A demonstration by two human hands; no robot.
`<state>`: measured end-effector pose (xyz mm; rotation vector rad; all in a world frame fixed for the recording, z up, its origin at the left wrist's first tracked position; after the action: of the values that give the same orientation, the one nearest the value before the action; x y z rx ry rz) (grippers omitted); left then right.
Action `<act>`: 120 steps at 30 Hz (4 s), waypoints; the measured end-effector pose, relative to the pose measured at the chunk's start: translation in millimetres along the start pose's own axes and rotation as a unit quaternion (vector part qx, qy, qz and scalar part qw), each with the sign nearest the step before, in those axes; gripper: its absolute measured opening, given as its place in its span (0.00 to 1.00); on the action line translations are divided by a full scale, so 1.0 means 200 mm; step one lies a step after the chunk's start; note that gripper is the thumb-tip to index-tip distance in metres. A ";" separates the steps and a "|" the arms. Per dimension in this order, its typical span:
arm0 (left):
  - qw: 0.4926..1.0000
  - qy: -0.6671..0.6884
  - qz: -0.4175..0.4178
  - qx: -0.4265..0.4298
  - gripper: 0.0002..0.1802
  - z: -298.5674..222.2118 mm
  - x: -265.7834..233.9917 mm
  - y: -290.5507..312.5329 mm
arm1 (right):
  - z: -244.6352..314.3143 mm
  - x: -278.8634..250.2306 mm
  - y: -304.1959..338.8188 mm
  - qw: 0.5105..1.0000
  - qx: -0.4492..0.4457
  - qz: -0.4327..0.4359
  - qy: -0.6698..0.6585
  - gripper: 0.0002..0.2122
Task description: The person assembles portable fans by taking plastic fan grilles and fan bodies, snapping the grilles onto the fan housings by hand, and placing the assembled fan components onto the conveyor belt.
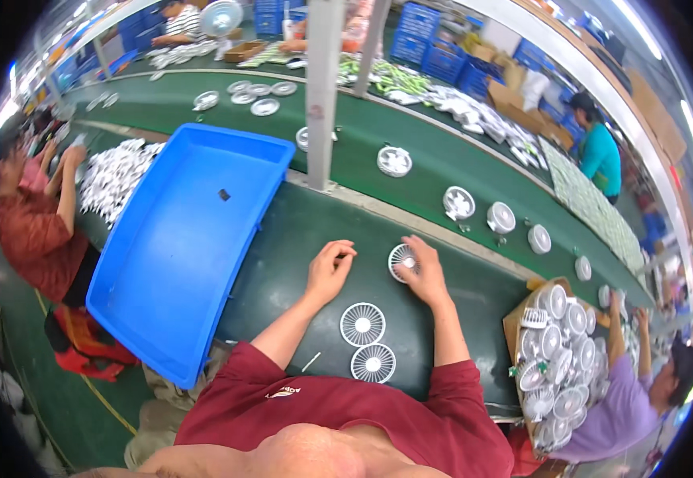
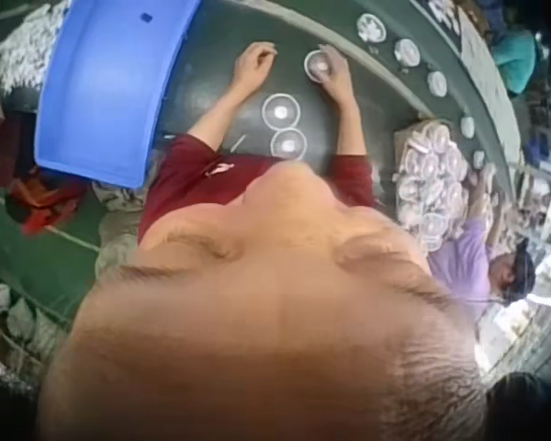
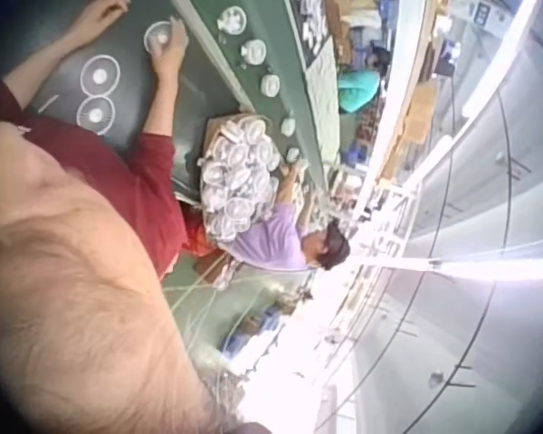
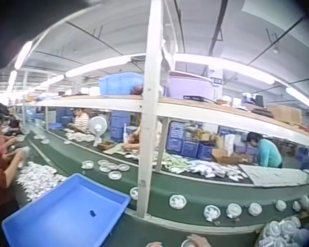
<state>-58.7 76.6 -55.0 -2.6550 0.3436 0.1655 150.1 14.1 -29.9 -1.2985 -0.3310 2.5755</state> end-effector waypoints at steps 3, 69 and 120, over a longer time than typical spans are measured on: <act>1.000 -0.008 0.009 0.002 0.05 -0.02 0.03 0.00 | 0.07 0.06 0.07 0.991 -0.043 0.043 0.118 0.33; 0.976 -0.157 0.106 0.109 0.27 0.12 1.01 -0.98 | -0.40 -0.61 -0.25 0.930 0.076 -0.316 0.172 0.18; 0.928 -0.288 0.057 0.228 0.13 0.11 0.48 -0.81 | -1.34 -0.72 -0.71 0.881 0.265 -0.265 0.290 0.28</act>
<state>75.7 206.7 -23.2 -2.0122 0.2926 0.7817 465.2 129.4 -33.9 -1.4216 0.1218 1.5695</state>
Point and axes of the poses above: each hand's wrist, its own y-axis away from the middle knuckle, its own x-axis out of the palm, z = x × y, the point moved 10 cm from there along -y, towards the middle knuckle, and after that the axes turned 3 degrees about x, right-handed, at the moved point
